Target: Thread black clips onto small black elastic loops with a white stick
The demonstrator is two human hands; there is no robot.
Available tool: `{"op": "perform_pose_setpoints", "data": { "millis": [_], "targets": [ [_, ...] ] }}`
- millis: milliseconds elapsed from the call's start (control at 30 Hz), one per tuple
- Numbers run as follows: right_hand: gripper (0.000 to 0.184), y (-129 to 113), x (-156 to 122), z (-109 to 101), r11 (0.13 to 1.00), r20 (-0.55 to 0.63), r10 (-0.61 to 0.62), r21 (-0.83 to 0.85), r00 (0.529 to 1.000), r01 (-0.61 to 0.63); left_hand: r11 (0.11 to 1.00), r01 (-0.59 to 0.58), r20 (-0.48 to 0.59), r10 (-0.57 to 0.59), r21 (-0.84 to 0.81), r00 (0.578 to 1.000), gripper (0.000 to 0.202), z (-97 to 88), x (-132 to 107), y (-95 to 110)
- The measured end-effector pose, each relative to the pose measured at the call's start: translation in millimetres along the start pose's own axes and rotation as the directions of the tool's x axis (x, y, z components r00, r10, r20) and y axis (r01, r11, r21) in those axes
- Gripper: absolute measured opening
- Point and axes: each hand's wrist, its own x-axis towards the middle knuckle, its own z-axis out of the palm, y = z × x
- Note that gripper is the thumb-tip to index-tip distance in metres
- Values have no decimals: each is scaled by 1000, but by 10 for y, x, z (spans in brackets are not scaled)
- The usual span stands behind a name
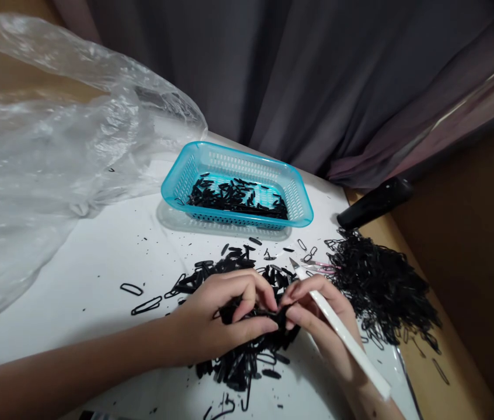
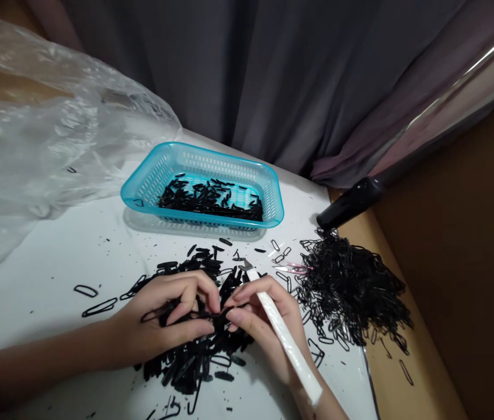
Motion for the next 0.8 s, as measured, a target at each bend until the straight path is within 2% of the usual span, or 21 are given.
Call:
{"op": "perform_pose_setpoints", "data": {
  "millis": [167,267,367,533,633,700,800],
  "targets": [
    [15,85,31,-43,1000,-22,22,-11,1000,-22,986,-146,-107,154,75,982,40,7,-31,9],
    [19,153,51,-52,999,-31,28,31,999,-27,977,-169,-123,185,130,975,39,9,-44,-15],
    [21,188,60,-36,998,-55,17,64,998,-13,960,-194,-123,222,203,967,39,8,-64,-81],
    [20,200,58,41,995,-99,-56,82,994,64,913,-237,-65,273,333,960,39,-1,-108,-186],
    [16,222,42,90,991,-114,-133,-18,985,132,882,-216,-83,275,419,958,39,-1,-113,-201],
    [13,247,23,108,963,-114,-237,-158,965,218,861,-200,-111,281,468,953,41,-2,-105,-197],
    [28,287,-8,95,811,-21,-427,-450,904,372,843,-218,-101,304,491,947,42,-8,-90,-187]
  ]
}}
